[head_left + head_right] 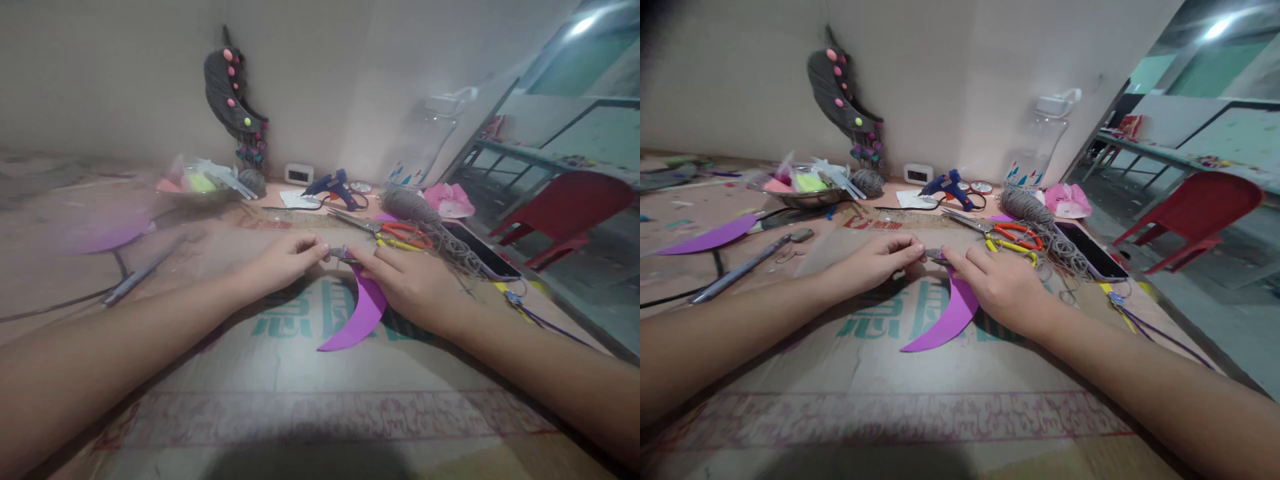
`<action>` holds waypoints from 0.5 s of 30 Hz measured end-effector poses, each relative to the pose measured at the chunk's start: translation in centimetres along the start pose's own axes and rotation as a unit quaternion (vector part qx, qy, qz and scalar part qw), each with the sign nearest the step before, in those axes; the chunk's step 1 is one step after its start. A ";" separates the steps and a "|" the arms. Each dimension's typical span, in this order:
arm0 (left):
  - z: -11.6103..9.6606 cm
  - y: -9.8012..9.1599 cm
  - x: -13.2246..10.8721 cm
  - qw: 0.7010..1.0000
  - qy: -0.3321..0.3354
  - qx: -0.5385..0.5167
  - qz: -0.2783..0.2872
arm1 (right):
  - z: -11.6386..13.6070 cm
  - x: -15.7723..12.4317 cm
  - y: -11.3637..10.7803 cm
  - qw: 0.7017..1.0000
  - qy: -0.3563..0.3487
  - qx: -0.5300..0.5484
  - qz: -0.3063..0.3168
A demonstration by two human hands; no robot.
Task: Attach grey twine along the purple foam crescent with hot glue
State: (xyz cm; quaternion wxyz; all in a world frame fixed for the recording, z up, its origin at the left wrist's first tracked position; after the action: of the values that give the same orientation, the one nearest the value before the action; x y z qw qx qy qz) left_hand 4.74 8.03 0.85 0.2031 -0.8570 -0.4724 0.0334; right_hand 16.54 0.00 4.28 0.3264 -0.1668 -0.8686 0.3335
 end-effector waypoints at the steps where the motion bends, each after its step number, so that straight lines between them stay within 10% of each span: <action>1: 0.0 0.0 0.0 1.000 0.001 0.000 -0.001 | -0.1 0.0 -0.1 1.000 0.001 0.003 -0.005; 15: 0.2 0.0 0.1 1.000 0.015 0.006 0.002 | -0.5 -0.1 -0.3 0.999 0.017 0.028 -0.020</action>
State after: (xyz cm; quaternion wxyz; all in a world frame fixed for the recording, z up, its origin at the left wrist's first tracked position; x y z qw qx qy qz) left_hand 4.80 8.19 0.65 0.2155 -0.8569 -0.4677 0.0233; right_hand 16.95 -0.06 4.74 0.3524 -0.1458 -0.8564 0.3481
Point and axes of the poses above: each hand's wrist, its own x-axis towards the middle knuckle, its own y-axis out of the palm, z = x × y, the point moved 9 cm from there along x, towards the middle knuckle, and after that the axes turned 9 degrees about -x, right-handed, at the moved point
